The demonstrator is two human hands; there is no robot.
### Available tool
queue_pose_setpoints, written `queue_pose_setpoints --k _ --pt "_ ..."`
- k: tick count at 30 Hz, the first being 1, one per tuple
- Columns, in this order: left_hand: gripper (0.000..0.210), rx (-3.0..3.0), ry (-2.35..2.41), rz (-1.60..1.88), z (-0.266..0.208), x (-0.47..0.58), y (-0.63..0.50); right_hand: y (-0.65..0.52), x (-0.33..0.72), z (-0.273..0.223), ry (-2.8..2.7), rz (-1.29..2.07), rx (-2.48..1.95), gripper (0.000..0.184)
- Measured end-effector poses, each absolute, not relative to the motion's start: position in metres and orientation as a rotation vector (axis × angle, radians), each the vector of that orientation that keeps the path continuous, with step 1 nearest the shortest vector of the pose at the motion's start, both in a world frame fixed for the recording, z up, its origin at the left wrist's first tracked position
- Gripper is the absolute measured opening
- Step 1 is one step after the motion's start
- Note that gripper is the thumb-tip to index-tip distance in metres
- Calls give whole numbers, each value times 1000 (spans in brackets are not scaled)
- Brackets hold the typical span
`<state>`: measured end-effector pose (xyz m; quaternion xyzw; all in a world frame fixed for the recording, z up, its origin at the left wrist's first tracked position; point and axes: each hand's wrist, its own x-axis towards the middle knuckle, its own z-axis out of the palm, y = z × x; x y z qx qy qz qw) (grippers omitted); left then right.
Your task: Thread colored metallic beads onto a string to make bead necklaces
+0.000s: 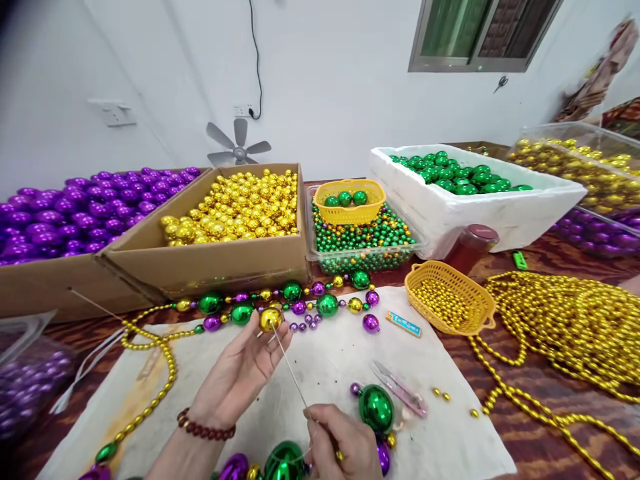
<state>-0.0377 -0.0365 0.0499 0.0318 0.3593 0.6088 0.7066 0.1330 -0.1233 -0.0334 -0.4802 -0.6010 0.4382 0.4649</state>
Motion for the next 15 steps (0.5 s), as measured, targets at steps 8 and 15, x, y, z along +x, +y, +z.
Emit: queue_pose_setpoints --k 8,15 --pt "9 123 789 1384 52 -38 -35 -125 127 -31 -1409 1083 -1279 36" --pt "15 248 775 1408 47 -40 -35 -125 124 -33 -1353 1142 -1313 40"
